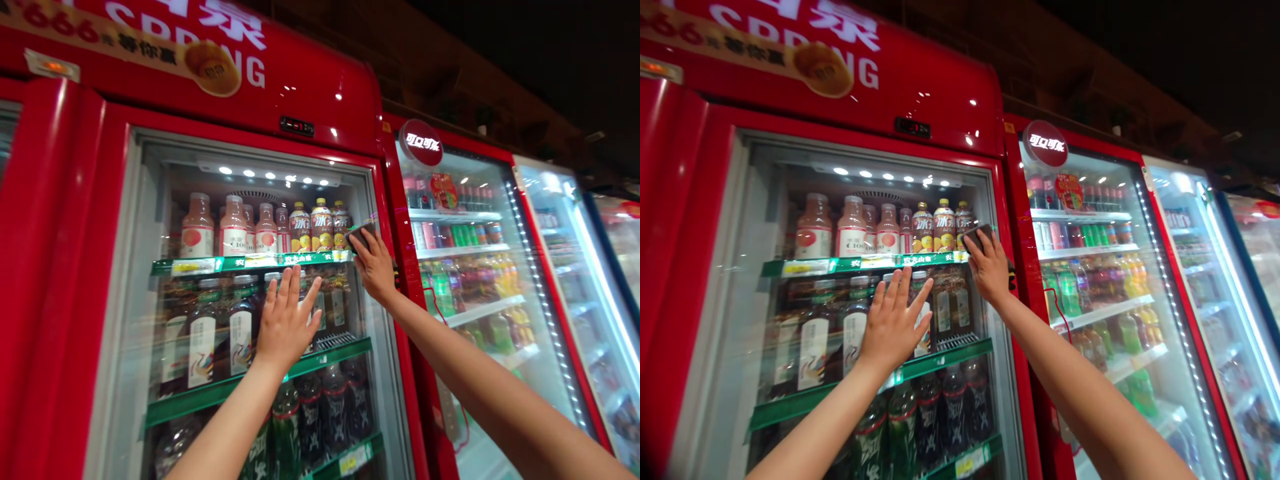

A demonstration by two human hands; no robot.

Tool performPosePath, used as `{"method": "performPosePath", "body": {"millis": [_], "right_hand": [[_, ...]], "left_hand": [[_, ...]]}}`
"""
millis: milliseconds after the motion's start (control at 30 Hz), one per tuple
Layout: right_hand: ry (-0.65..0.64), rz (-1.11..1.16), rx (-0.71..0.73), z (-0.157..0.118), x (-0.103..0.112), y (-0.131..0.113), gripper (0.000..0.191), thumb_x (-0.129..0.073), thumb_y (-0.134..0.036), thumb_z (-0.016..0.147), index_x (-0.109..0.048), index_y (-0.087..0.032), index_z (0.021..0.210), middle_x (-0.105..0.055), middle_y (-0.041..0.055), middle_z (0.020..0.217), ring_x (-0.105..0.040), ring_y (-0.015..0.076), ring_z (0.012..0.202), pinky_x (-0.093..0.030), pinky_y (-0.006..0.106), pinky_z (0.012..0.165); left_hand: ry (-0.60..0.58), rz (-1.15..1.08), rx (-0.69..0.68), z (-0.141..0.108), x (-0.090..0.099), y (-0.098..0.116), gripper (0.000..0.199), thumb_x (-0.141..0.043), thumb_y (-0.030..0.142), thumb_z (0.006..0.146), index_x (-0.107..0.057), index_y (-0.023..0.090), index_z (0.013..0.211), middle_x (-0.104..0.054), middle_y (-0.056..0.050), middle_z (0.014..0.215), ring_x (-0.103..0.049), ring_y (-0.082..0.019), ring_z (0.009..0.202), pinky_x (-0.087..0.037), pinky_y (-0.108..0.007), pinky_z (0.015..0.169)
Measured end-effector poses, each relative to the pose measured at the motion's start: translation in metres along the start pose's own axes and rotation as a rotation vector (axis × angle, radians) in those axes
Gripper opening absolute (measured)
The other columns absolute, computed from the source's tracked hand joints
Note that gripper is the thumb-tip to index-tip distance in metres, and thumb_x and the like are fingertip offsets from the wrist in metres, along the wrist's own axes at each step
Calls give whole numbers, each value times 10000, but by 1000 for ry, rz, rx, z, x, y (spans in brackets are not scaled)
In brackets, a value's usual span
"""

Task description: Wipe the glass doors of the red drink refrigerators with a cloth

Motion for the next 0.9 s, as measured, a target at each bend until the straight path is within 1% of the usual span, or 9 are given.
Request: {"method": "performPosePath", "body": {"millis": [133, 233, 333, 400, 500, 633, 767, 833, 900], "right_hand": [[-159, 53, 268, -48, 19, 14, 451, -479, -225, 997, -571, -392, 1406, -494, -26, 1549, -290, 235, 1527, -362, 514, 1209], [-25, 70, 174, -38, 17, 32, 431, -475, -208, 995, -599, -345, 1385, -546, 30, 1506, -355, 257, 1497, -352, 571, 1196], [112, 100, 22, -5, 2, 22, 448, -460, -216, 998, -575, -326, 1417, -521, 52, 1528, -328, 281, 1510, -368, 589, 1184], [108, 116, 10, 4, -6, 1, 466, -445, -222, 1005, -547, -340, 1443, -490, 35, 1553, -296, 282, 1524, -373, 582, 1189], [-5, 140, 107, -14, -1, -21, 491, -420, -216, 1012, -510, -351, 1475, -443, 9, 1587, -225, 271, 1550, -377, 559, 1198], [-141, 178, 229, -45, 17, -8, 478, -439, -220, 1006, -537, -368, 1450, -468, -1, 1570, -273, 262, 1534, -390, 546, 1195], [31, 177, 25, -22, 8, -1, 474, -464, -241, 993, -539, -332, 1452, -470, 50, 1567, -327, 306, 1509, -381, 604, 1179], [92, 164, -45, -6, -2, -19, 479, -479, -250, 988, -534, -311, 1459, -455, 59, 1577, -296, 322, 1521, -368, 615, 1181], [72, 156, -24, -5, -6, -44, 479, -472, -244, 992, -531, -310, 1463, -442, 41, 1586, -246, 315, 1539, -371, 597, 1186]], "left_hand": [[-20, 24, 8, -1, 0, 0, 791, -611, 434, 941, -203, 330, 1611, 51, -64, 1695, -75, -318, 1567, -164, -562, 1260], [-17, 60, 2, -3, 0, 0, 822, -609, 448, 937, -179, 294, 1620, -12, -90, 1700, -69, -317, 1568, -166, -557, 1260], [-20, 101, -2, -4, -1, 0, 884, -592, 483, 936, -119, 208, 1630, -66, -146, 1692, -82, -315, 1567, -147, -539, 1266], [-31, 124, 5, -5, -1, 0, 905, -564, 504, 945, -92, 145, 1628, -90, -172, 1684, -82, -310, 1568, -119, -522, 1274], [-60, 140, 18, -6, 0, 1, 888, -526, 515, 961, -99, 105, 1622, -102, -177, 1681, -70, -308, 1569, -91, -509, 1279], [-137, 144, 30, -6, 5, 4, 864, -501, 527, 972, -118, 105, 1621, -80, -176, 1683, -66, -315, 1568, -85, -513, 1278], [-189, 155, -12, -9, 17, -2, 824, -494, 501, 977, -155, 108, 1617, -112, -149, 1688, -93, -290, 1571, -68, -487, 1288], [-181, 165, -70, -17, 26, -10, 760, -490, 458, 982, -212, 132, 1610, -164, -110, 1687, -103, -263, 1573, -37, -474, 1296], [-159, 174, -118, -31, 37, -24, 711, -504, 419, 977, -270, 165, 1598, -224, -81, 1678, -114, -243, 1573, -5, -471, 1300]]}}
Point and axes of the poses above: each hand's wrist, its own z-axis towards the middle knuckle, its own x-axis out of the back of the hand, y = z × x, the point moved 1 cm from there along z, towards the middle knuckle
